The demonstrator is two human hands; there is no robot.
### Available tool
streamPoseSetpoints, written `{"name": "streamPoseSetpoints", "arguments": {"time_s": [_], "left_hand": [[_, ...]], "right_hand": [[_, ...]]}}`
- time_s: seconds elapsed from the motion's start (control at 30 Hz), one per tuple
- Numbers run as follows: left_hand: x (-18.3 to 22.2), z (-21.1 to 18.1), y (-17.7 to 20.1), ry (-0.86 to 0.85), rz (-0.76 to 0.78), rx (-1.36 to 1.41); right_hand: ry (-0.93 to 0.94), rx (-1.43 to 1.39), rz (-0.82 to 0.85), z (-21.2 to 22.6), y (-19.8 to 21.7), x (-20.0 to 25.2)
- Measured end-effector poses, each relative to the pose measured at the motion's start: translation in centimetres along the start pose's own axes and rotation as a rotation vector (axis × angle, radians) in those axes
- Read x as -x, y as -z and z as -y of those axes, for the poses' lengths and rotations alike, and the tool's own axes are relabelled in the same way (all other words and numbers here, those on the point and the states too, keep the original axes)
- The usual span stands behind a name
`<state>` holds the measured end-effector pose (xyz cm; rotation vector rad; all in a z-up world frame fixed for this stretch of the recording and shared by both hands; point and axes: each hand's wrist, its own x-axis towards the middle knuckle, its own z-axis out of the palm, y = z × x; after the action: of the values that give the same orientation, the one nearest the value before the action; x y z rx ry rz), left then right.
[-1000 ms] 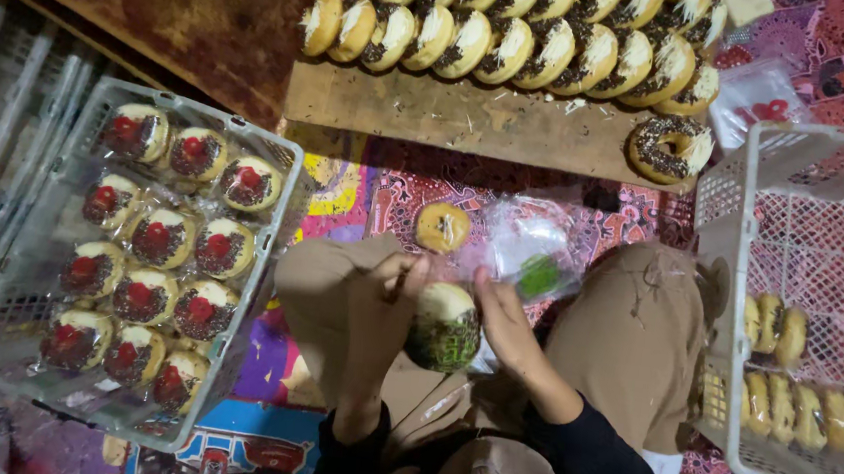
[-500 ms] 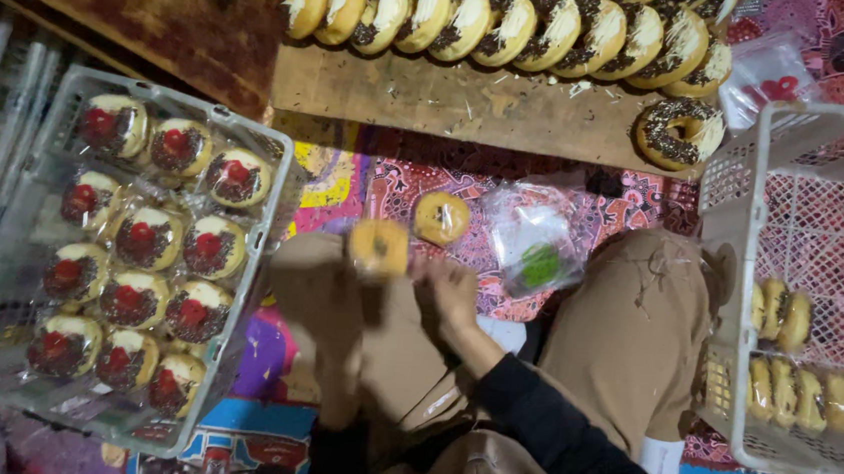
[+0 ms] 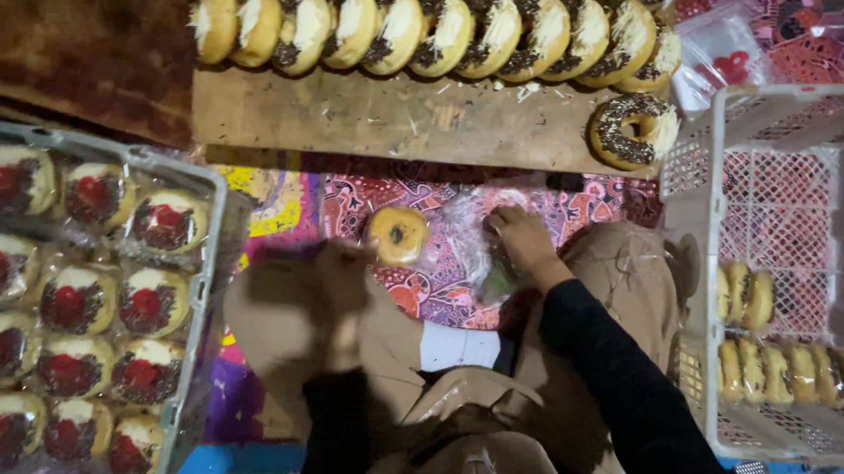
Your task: The person sits on a mat and repeatedly picks up donuts from a wooden board, places them into small plastic bags, and then puts the packaged donuts into a white plastic crate. The person handles both chocolate-sprinkled and plain donuts.
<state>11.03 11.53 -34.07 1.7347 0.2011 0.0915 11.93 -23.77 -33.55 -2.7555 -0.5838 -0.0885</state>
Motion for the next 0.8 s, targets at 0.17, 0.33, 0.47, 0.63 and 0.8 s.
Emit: {"name": "streamPoseSetpoints", "arguments": {"time_s": [0.17,0.33,0.47,0.63,0.8], "left_hand": [[-0.7,-1.9,-3.4,-0.435,-0.123,-0.722],[2.3,-6.9,-7.9,-0.288,0.136,-0.454],[5.2,-10.0,-13.2,0.013,0.586,-0.113],[11.3,-16.7,-16.9,-0.597,0.562,-0.393],[12.5,-20.6,-16.6,-0.829,0.408,-0.255]], "right_hand": [[0.023,-0.126,0.144,-0.3,-0.5,-0.4],[0.024,-0.074,0.361,0.7,3.5,-0.7],[0.26,-0.007,0.101,4.9,8.8,4.0],[0.041,0.093,0.162,6.8,13.8,7.2],[-0.195,-0.135,-0.052,6.8,17.6,5.8]]}}
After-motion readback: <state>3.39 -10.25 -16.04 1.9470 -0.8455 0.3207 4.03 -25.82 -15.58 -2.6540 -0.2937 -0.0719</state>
